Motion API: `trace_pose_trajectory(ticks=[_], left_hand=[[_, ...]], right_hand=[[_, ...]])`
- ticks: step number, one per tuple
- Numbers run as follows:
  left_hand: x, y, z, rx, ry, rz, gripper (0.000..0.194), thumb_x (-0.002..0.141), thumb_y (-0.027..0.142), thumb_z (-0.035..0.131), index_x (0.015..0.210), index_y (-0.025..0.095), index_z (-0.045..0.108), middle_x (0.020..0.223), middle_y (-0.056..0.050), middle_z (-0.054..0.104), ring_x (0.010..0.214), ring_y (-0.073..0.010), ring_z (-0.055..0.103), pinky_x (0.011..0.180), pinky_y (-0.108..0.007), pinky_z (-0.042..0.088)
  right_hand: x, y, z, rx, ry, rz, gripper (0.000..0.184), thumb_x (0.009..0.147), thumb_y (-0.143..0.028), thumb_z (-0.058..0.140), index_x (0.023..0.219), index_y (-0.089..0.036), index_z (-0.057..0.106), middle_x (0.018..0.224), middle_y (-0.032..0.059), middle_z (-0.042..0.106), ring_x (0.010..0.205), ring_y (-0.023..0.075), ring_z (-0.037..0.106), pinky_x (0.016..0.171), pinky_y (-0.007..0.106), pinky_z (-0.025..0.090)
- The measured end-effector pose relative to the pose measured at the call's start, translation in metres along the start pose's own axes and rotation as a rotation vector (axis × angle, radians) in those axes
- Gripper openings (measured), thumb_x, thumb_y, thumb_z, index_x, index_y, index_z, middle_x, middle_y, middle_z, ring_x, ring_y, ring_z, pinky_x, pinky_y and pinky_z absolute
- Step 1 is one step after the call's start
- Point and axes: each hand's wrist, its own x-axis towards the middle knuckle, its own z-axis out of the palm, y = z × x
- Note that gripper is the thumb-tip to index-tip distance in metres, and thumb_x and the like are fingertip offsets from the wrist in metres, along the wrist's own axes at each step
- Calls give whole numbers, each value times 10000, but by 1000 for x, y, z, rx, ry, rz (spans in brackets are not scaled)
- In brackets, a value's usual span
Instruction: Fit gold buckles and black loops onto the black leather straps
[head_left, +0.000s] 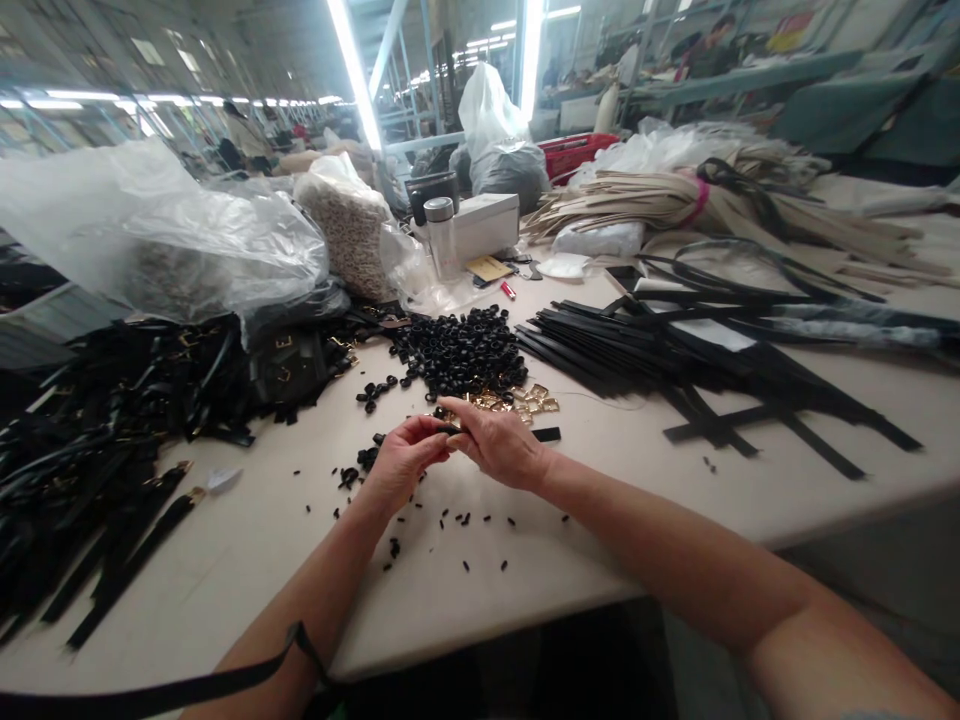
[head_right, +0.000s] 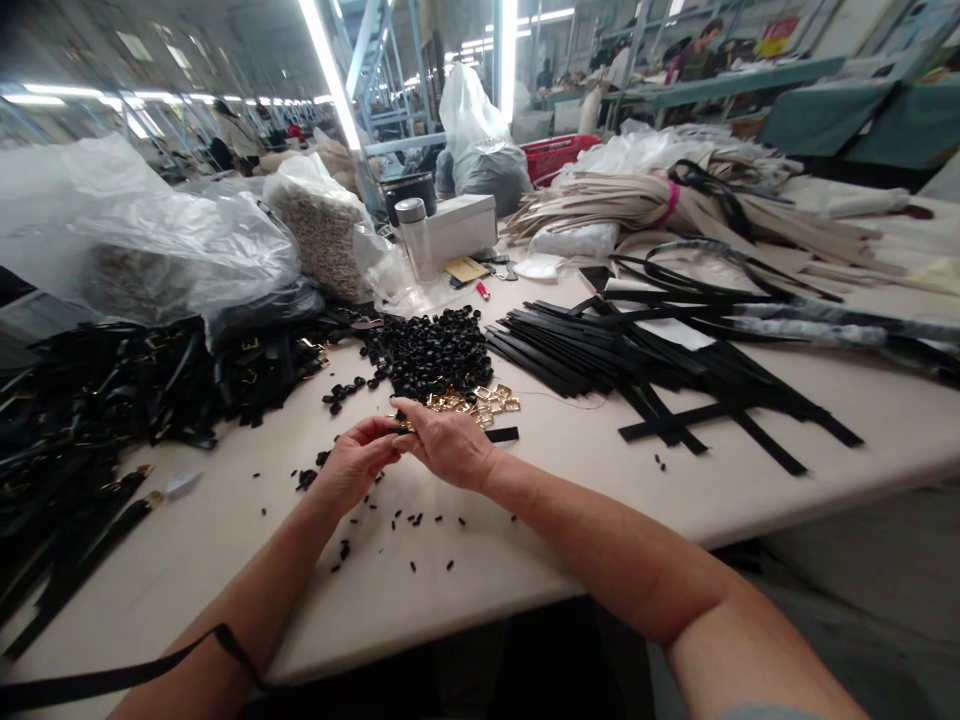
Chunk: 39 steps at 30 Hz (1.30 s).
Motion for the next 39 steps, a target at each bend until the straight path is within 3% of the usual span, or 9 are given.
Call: trace_pose_trajectory(ticks=[5,9,14,19,23,30,39], left_hand=[[-1,-2,3,193,-37,129,256,612,319,824,738,167,661,664,7,628,571,-94,536,572,-227,465],[0,3,-3,275,-26,176,258,638,353,793,753,167,656,643,3,624,547,-101,527,537,-234,449],[0,12,-9,304,-42,186,327,628,391,797,793,164,629,686,-7,640,575,-119,570,573,-257,485],[6,14,-24,342,37,234,368,657,401,777,887,169,607,736,-6,652,599,-128,591,600,-271,502],[8,13,-33,677,126,352,247,754,406,696,837,180,642,724,-11,644,628,-142,586,620,-273,486],[14,13,-17,1276,-84,557,184,820,351,633,943,234,705,939,-60,640,820,-201,594,776,-330,463],[28,22,-4,1540,-221,665,148,865,275,573,879,232,714,894,-72,623,816,-210,554,758,-320,426]], right_hand=[[1,-2,2,-17,-79,32,456,929,-441,499,1327,-219,479,954,50,716,772,184,662,647,255,412],[2,5,6,-3,-104,-69,318,927,-470,500,1063,-220,641,905,38,713,753,158,642,633,242,373],[3,9,-3,-108,-117,-85,266,925,-396,498,837,-193,645,718,19,665,603,124,550,553,247,258],[8,16,-16,-188,-121,-76,261,920,-350,465,796,-182,622,713,25,652,586,119,517,553,261,233],[12,24,-18,-253,-15,50,266,922,-313,443,774,-177,617,716,31,655,602,122,523,564,264,235],[13,32,-13,-214,-11,109,253,922,-320,461,810,-185,643,768,33,683,648,124,557,593,254,269],[13,32,-11,-215,-61,110,265,927,-345,453,845,-192,653,829,48,703,716,147,601,604,252,294]])
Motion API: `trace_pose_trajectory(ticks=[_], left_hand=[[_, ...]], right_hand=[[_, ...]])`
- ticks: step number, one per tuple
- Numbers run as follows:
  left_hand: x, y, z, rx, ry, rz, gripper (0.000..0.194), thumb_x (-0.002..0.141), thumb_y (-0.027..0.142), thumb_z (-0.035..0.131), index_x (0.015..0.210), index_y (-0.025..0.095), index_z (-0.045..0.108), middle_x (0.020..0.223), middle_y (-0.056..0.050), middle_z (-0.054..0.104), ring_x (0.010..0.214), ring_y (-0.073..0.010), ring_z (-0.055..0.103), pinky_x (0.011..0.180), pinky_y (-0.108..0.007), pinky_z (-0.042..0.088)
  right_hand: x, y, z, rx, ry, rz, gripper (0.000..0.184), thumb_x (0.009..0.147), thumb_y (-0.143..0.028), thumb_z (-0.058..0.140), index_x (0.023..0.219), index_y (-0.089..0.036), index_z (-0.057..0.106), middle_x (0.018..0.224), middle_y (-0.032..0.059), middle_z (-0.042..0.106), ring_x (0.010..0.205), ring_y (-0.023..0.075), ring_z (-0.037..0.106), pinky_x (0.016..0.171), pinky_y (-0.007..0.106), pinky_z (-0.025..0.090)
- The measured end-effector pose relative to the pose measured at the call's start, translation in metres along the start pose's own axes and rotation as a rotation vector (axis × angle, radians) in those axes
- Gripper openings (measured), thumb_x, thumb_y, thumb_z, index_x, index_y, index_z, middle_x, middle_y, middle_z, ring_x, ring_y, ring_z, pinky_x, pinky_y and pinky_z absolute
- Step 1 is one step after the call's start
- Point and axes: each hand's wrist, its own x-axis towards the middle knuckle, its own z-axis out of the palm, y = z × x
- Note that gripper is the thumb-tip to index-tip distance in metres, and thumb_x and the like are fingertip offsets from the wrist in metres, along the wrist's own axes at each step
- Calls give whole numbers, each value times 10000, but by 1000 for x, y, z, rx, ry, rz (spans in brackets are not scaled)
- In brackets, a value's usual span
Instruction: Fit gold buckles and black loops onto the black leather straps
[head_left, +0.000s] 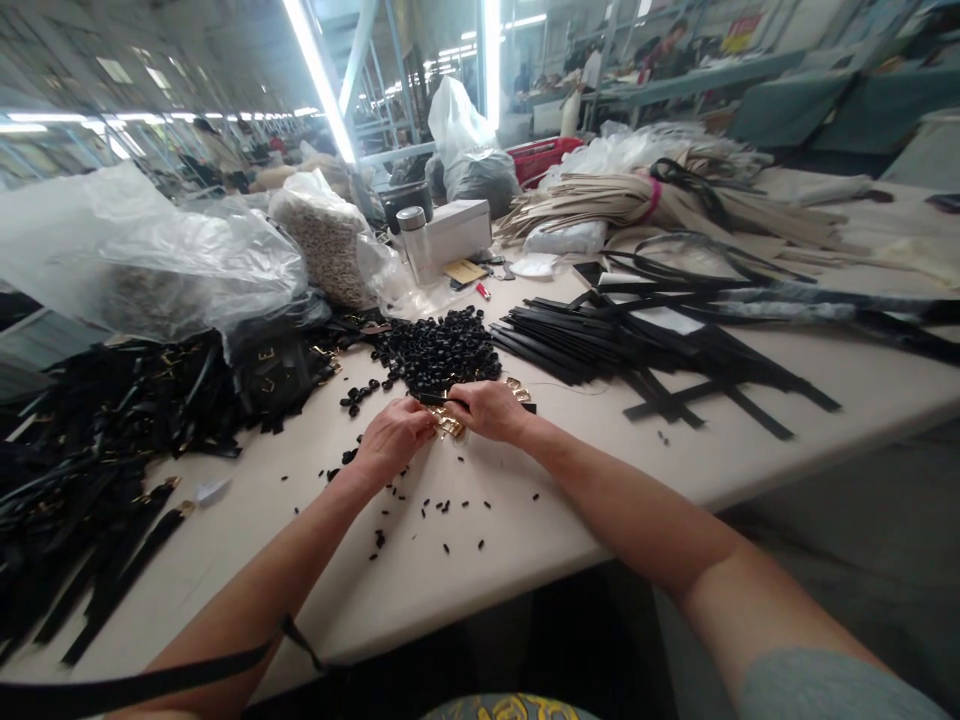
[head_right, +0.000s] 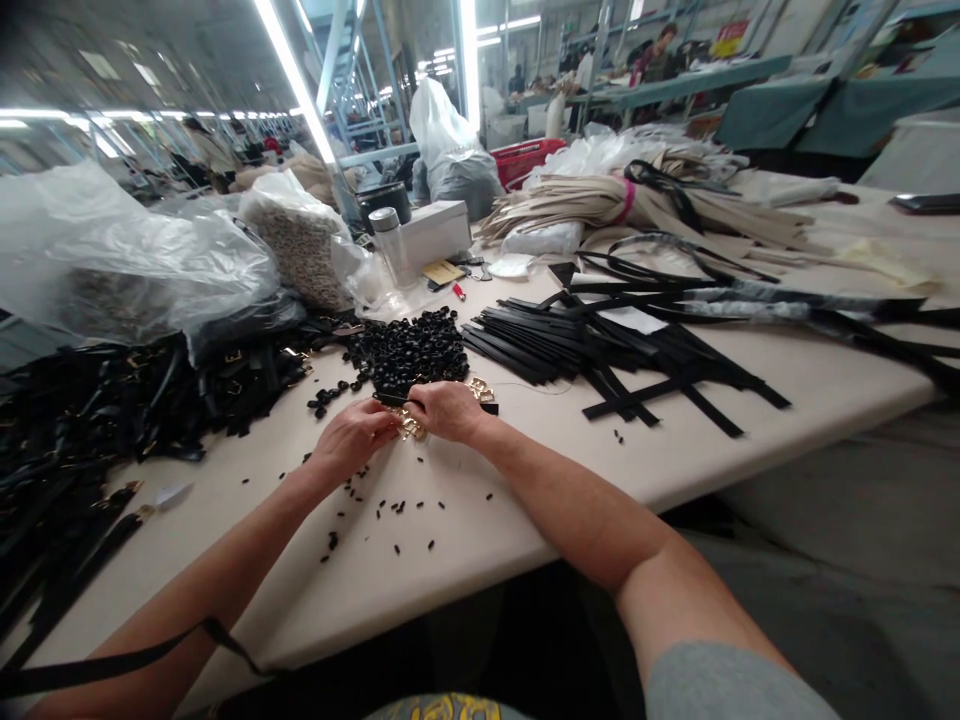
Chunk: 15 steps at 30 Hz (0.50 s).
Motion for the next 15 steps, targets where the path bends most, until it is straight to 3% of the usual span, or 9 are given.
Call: trace_pose_trajectory(ticks=[5,12,15], left_hand=[[1,7,-1,75,-9,1,118,855,243,572,789,221,668,868,-71,612,821,-216,542,741,-319,409],[2,0,-7,33,-111,-202,48,770,242,606,800,217,634,835,-28,589,710,-178,554,626,-286,377],[4,-1,-9,24,-138,-211,46,756,216,588,792,206,614,840,-27,594,724,-172,560,639,-276,382]], right_hand=[[1,3,-3,-13,-8,15,275,928,-350,445,840,-193,654,840,50,708,719,153,611,603,259,300],[3,7,-3,-21,15,87,280,930,-348,434,846,-199,656,844,43,709,725,151,611,606,262,295],[2,5,-2,-24,-29,79,288,930,-358,438,854,-189,659,859,50,709,749,153,617,614,261,299]])
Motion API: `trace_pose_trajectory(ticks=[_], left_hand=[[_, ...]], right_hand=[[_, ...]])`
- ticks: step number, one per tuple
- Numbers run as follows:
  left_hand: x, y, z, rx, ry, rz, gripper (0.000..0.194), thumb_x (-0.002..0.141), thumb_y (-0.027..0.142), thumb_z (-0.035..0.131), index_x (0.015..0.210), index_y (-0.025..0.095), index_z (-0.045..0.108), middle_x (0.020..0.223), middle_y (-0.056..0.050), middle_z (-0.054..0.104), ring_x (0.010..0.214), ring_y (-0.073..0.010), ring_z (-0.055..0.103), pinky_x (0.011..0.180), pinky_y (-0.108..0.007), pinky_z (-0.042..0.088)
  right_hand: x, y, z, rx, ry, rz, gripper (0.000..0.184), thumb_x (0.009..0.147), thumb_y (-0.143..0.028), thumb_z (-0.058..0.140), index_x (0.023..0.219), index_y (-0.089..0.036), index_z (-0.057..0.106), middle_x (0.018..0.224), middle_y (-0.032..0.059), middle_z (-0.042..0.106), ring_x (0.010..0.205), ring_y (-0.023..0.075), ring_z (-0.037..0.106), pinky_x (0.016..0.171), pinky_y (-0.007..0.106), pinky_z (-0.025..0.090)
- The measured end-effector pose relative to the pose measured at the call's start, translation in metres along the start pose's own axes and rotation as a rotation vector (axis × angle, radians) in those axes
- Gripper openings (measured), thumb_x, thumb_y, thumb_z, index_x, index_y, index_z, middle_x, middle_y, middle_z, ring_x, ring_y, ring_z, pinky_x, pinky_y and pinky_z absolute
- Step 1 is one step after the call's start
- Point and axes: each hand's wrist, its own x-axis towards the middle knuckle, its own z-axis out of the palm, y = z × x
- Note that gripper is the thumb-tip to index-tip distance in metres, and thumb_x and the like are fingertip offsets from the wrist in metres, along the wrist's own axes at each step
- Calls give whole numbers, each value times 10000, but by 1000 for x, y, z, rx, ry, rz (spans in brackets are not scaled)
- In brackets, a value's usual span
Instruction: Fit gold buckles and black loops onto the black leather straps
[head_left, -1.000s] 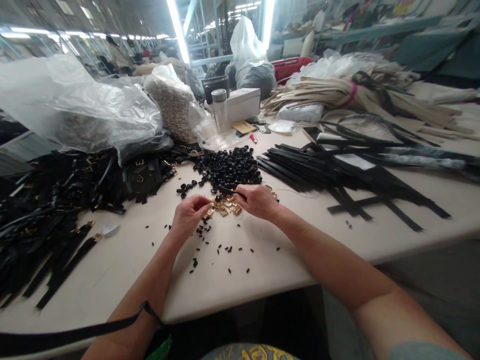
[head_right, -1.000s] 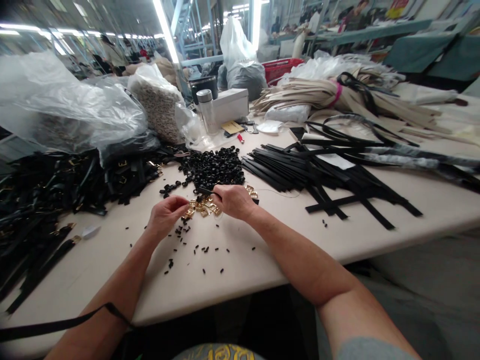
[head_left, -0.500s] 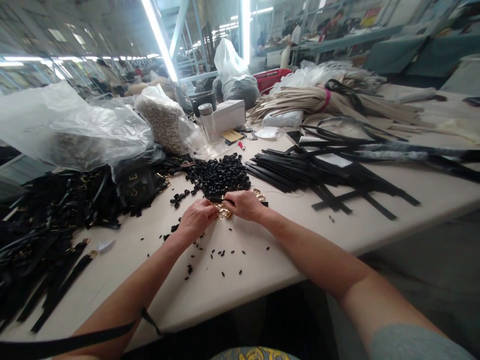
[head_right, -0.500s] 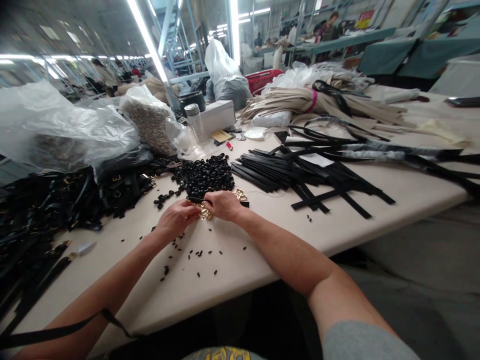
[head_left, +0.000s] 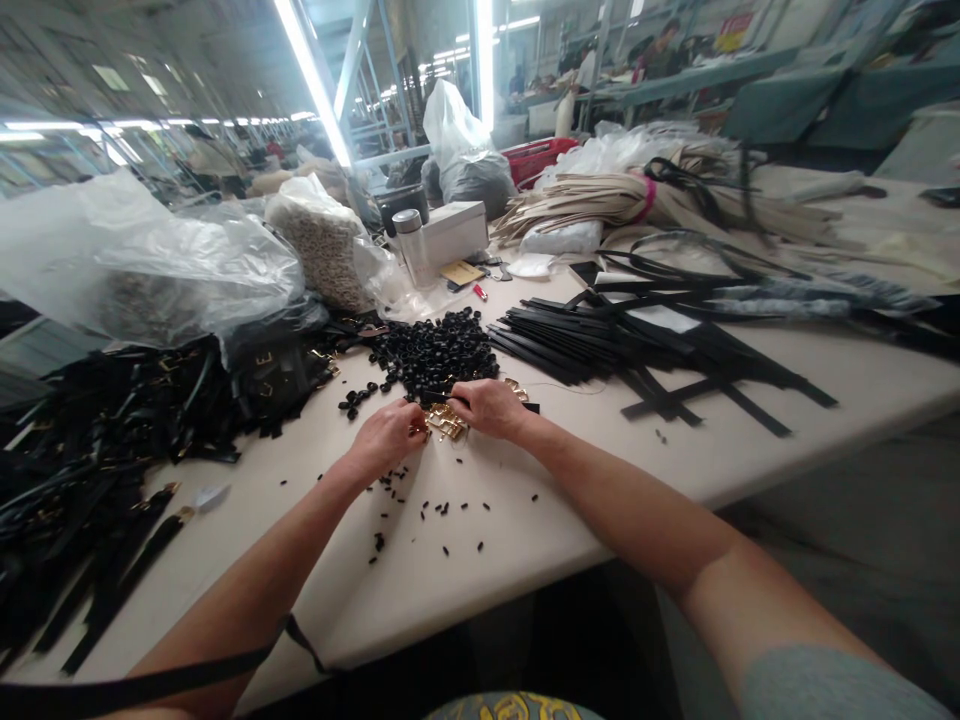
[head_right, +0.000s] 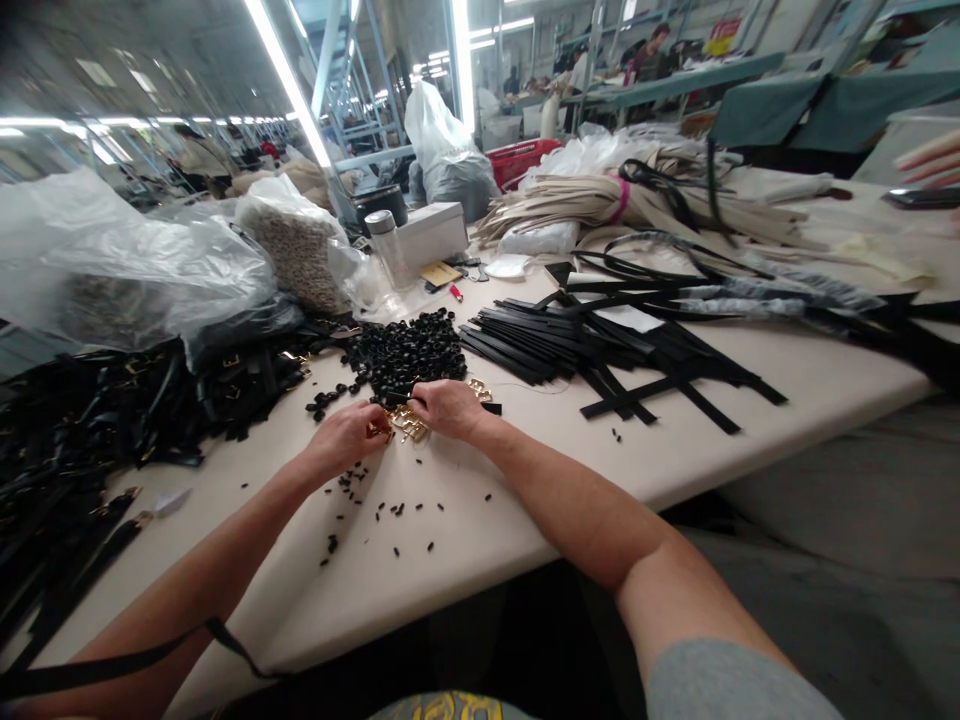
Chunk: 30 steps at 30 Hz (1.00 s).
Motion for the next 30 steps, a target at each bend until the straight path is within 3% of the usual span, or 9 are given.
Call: trace_pose_trajectory(ticks=[6,10,12,17,21,26,30], left_hand=[[-2,1,0,7,7,-35,74,742,207,580,809,213,610,800,-20,630,706,-174,559,619,-272,364],[-6,-7,1,-129,66,-100,51,740,245,614,771,211,636,702,-6,629,623,-160,544,590,-271,361],[-10,-14,4,-316,132,-180,78,738,271,634,768,202,653,664,-3,623,580,-150,537,580,-269,380],[-24,-23,11,-1105,336,-407,334,642,403,770,840,154,669,678,-11,640,541,-113,548,549,-239,448],[-30,-17,12,-1487,468,-487,402,525,346,865,811,143,668,736,-13,664,547,-79,568,551,-198,472],[-34,-7,4,-1561,482,-434,344,537,300,874,779,144,686,701,-13,671,544,-75,576,541,-178,476],[-39,-1,-1,-1484,439,-342,273,600,308,846,775,150,708,689,-25,680,547,-82,561,510,-176,454]], right_hand=[[1,-1,2,15,-23,-3,290,931,-357,439,849,-183,657,860,55,705,736,150,603,616,260,293],[1,1,4,32,-19,-13,279,921,-352,455,840,-178,658,846,63,700,725,152,590,609,260,286],[1,0,4,60,-13,-14,267,915,-338,466,831,-175,660,828,61,693,714,148,582,606,258,284],[0,-3,0,265,15,0,212,894,-262,496,821,-165,671,751,38,662,651,118,538,586,239,284],[-2,-7,2,539,-27,3,164,849,-161,512,865,-153,675,668,-7,621,576,79,516,567,199,320],[-4,-11,12,737,-159,45,196,825,-136,484,908,-159,660,579,-48,570,477,56,499,514,171,360],[-5,-14,18,854,-232,44,180,822,-153,498,909,-156,656,666,-29,616,458,43,493,478,165,377]])
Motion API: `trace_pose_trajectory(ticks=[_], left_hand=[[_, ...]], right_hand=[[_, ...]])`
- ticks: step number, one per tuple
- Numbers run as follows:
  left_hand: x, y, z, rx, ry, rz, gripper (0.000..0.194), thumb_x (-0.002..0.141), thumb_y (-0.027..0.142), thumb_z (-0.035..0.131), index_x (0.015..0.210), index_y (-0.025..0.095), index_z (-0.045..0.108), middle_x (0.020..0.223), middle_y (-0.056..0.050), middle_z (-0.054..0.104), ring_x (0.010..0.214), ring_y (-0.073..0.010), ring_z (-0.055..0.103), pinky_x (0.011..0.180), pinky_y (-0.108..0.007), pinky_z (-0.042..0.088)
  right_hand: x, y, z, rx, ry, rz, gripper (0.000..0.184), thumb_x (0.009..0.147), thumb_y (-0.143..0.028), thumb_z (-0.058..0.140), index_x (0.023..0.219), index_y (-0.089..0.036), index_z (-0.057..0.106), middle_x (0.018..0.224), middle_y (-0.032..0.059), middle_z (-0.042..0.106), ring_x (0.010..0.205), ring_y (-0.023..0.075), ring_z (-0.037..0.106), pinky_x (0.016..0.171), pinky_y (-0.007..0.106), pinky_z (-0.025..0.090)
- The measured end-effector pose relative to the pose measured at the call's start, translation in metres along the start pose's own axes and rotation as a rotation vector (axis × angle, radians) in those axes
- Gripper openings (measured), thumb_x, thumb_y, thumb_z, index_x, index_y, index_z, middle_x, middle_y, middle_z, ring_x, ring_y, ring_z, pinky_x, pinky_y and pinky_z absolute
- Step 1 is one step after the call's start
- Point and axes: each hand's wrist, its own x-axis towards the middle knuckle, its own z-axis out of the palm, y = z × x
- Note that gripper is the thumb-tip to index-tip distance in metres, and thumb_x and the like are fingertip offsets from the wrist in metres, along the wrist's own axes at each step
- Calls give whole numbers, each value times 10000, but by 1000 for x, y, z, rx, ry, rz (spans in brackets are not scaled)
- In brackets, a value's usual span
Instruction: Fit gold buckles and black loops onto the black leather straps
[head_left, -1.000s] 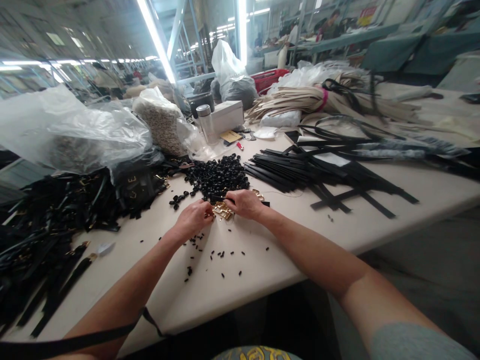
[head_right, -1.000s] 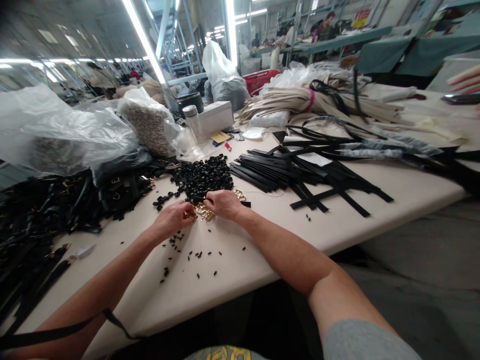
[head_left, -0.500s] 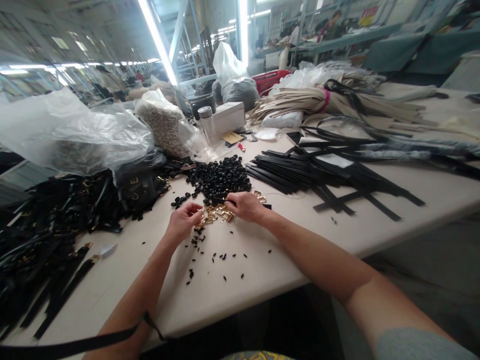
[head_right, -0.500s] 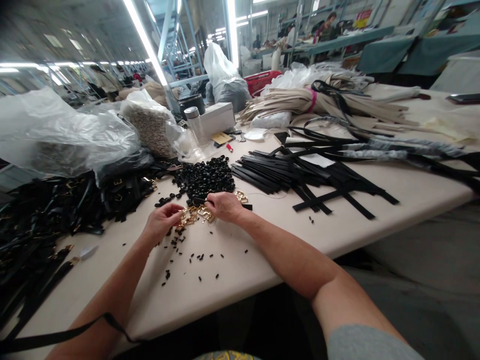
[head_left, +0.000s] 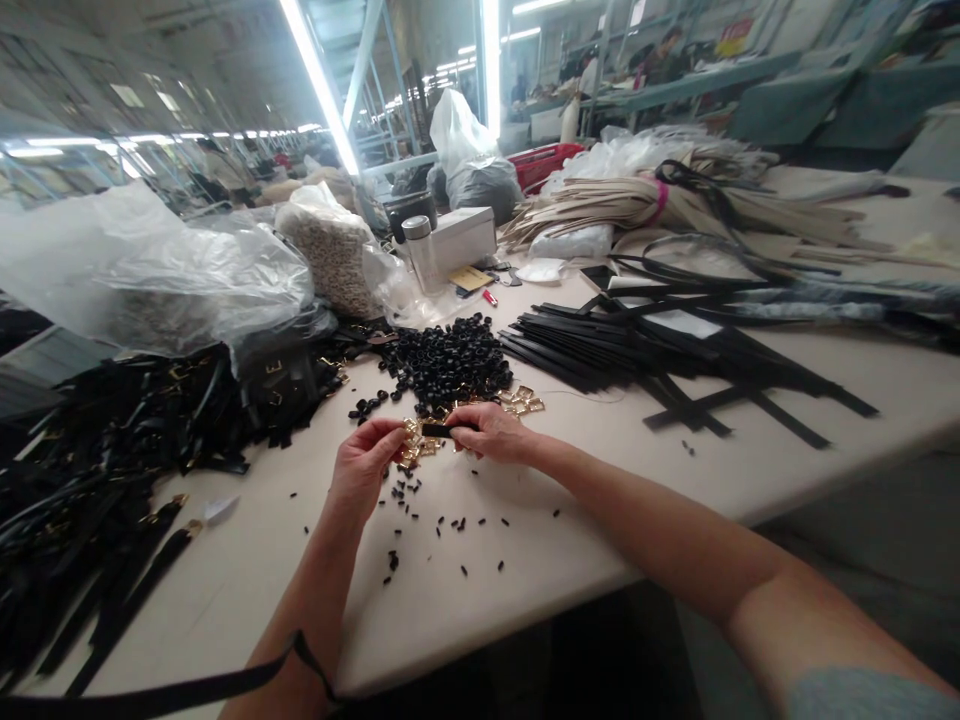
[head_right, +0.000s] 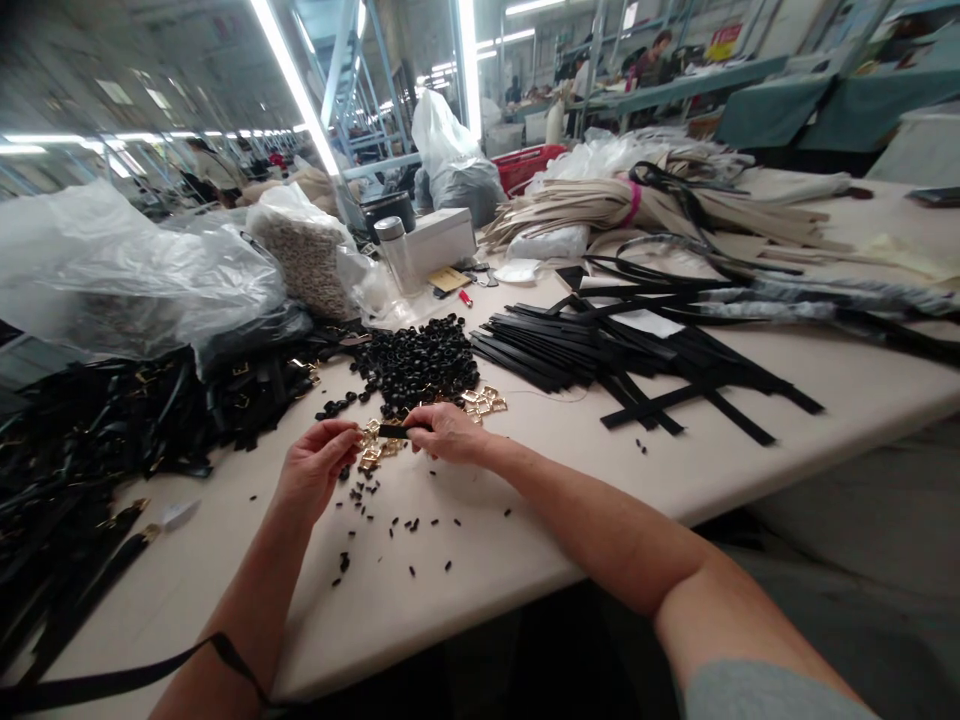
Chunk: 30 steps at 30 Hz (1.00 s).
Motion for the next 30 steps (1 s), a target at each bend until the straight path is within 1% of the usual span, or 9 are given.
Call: trace_pose_trajectory(ticks=[4,8,13,18,22,25,27,28,30], left_hand=[[-3,2,1,102,-83,71,212,653,286,819,790,154,726,729,-37,692,611,-100,578,574,-197,476],[-2,0,-3,120,-74,76,194,666,278,813,796,162,727,764,-35,694,682,-117,602,638,-212,492],[0,-2,-6,14,-100,-43,249,646,321,821,802,157,716,725,-23,671,602,-102,579,579,-215,486],[-1,-4,-4,-21,-156,-143,266,651,321,816,821,149,704,709,-25,657,576,-99,571,552,-212,479],[-2,-7,-1,-29,-196,-207,294,663,359,809,834,150,696,683,-19,642,549,-95,563,529,-205,476],[-3,-10,2,-51,-211,-245,356,702,445,767,871,140,695,691,-32,645,572,-108,584,546,-213,492],[-3,-13,5,-92,-190,-268,412,714,504,740,899,139,693,711,-41,653,599,-114,600,573,-220,505],[-4,-14,6,-109,-178,-276,421,701,503,752,912,144,692,718,-39,654,608,-114,604,584,-219,507],[-4,-18,9,-117,-165,-278,402,658,435,805,929,160,691,730,-23,655,610,-100,599,594,-205,501]], right_hand=[[-2,-3,2,170,-134,8,187,841,-198,523,974,-148,645,714,-20,627,449,46,486,450,174,390],[-4,-5,1,344,-218,38,181,848,-233,544,977,-143,635,699,-28,613,445,36,470,428,161,363],[-5,-6,-1,446,-256,39,219,842,-293,580,992,-141,627,707,-22,625,451,31,473,412,153,321],[-7,-11,-3,477,-335,38,206,830,-296,588,949,-133,626,692,-25,611,458,31,462,420,155,320],[-8,-15,-3,468,-374,24,181,828,-292,580,894,-129,619,682,-25,600,462,33,457,421,156,314],[-9,-16,-2,476,-362,24,171,834,-292,571,866,-129,610,683,-25,597,459,32,454,422,156,318],[-8,-15,1,459,-301,40,150,836,-277,564,866,-134,600,679,-29,599,448,32,454,415,155,324],[-7,-14,3,439,-258,51,137,836,-266,562,867,-137,595,673,-32,598,440,32,453,409,155,327],[-5,-11,7,385,-170,66,112,837,-247,558,854,-139,587,660,-38,593,421,31,451,398,155,336]])
